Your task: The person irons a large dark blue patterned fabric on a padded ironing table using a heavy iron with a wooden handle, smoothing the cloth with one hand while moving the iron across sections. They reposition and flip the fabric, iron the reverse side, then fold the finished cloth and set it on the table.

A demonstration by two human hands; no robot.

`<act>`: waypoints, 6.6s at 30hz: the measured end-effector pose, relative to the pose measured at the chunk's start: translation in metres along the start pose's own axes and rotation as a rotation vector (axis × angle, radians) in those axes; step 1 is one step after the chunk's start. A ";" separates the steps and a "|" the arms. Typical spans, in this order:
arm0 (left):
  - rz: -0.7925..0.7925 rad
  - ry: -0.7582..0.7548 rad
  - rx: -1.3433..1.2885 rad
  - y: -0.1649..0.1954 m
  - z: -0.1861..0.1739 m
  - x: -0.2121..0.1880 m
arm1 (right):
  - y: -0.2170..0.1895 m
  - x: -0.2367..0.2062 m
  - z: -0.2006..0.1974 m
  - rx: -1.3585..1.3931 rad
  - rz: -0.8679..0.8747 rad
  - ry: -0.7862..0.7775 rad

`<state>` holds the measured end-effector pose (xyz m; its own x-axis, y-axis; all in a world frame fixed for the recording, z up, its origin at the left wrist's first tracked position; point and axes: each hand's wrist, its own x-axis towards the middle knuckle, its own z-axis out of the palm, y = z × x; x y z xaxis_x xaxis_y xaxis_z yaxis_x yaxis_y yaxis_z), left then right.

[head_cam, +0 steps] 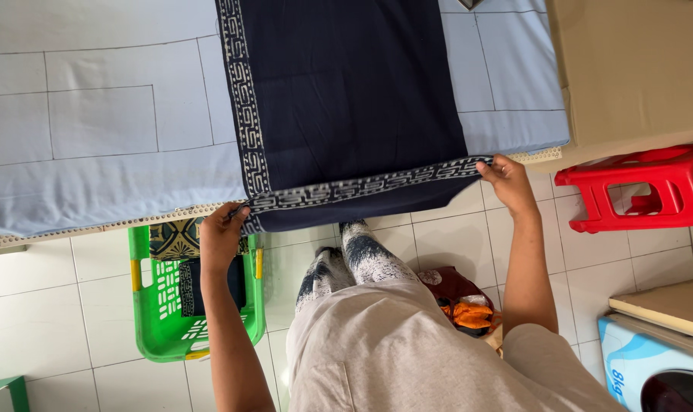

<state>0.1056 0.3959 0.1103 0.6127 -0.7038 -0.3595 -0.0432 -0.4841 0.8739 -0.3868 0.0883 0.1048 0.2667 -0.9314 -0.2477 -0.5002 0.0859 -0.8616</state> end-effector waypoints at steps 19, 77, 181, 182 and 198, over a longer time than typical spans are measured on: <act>0.177 -0.079 -0.022 0.110 -0.053 0.063 | -0.057 0.055 -0.100 0.237 -0.146 -0.073; -0.577 0.001 -0.140 0.036 0.035 0.218 | -0.030 0.231 0.020 0.080 0.440 -0.097; 0.074 -0.074 -0.537 -0.038 0.043 -0.046 | 0.056 -0.005 -0.027 0.301 0.096 -0.302; -0.007 -0.173 -0.457 -0.067 0.048 -0.053 | 0.073 -0.009 -0.014 0.156 0.207 -0.447; -0.392 0.063 -0.371 -0.139 0.000 -0.151 | 0.087 -0.001 0.002 0.012 0.139 -0.838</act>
<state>0.0185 0.5694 0.0435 0.5739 -0.4692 -0.6712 0.4722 -0.4801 0.7393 -0.4294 0.0971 0.0291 0.7278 -0.3429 -0.5939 -0.5662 0.1882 -0.8025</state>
